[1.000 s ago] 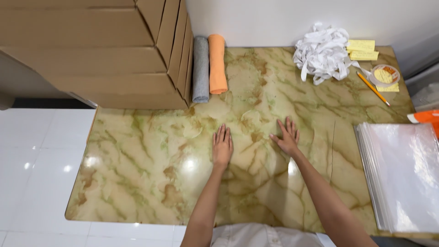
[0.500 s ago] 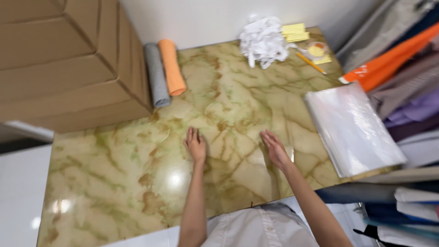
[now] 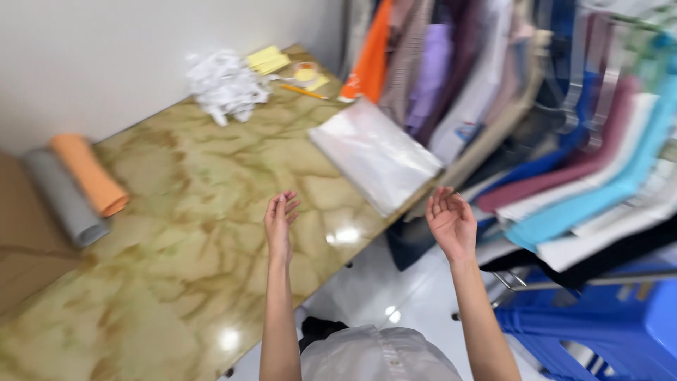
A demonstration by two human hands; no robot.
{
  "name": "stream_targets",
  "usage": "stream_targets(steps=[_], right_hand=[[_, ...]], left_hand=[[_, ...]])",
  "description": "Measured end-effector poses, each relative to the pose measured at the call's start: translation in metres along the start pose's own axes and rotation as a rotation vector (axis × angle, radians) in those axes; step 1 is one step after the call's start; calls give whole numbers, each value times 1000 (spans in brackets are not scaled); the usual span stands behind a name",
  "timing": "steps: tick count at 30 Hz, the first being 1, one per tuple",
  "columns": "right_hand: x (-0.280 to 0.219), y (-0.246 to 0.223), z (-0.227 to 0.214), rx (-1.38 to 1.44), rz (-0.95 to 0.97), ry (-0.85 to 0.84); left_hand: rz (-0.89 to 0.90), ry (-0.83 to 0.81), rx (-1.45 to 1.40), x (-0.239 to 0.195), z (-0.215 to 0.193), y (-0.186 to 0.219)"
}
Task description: The person takes an orange t-shirt from a clothing rack, lays it on a marble-patterned table, and folds it neatly into a compact rectangle. They then take a black t-shirt from the rack, fold it using the same method, and place it next to the orange one.
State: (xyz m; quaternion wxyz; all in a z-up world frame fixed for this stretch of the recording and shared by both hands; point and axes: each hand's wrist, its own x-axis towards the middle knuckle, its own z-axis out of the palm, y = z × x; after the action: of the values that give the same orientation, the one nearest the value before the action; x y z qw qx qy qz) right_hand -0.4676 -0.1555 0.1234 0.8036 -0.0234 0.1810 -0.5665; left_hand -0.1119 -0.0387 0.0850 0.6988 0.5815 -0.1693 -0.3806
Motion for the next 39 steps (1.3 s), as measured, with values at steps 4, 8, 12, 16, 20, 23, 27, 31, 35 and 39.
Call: stream_targets(steps=[4,8,12,16,20,23,27,31,35,39], right_hand=[[-51,-66,-24,150,-125,-50],[-90,-122,-47,154,-214,-26],[-116,-161,-77,27,-303,30],[-150,-176,-65,-197,-367,81],[-184,-188,-40,-614,-554,208],[-182,-206,-30,-927,-790,289],[-157,-247,-17,-1387,-1133,339],[-140,-273,12,-1712,-1169,382],[-121,-298,-9,-1954,-1106,557],[-128,-300,-20,-1971,-1114,651]], left_hand=[[-32,-139,-105,-64,99,-1],[-114,-287,-155,-127,173,-7],[-181,-431,-186,-174,234,-30],[-200,-556,-169,-223,291,-36],[-228,-703,-141,-261,331,-48],[-248,-778,-123,-279,351,-52],[-238,-867,-102,-297,367,-53],[-171,-918,-87,-302,396,-54],[116,-1033,69,-290,432,-69],[467,-1075,153,-279,484,-61]])
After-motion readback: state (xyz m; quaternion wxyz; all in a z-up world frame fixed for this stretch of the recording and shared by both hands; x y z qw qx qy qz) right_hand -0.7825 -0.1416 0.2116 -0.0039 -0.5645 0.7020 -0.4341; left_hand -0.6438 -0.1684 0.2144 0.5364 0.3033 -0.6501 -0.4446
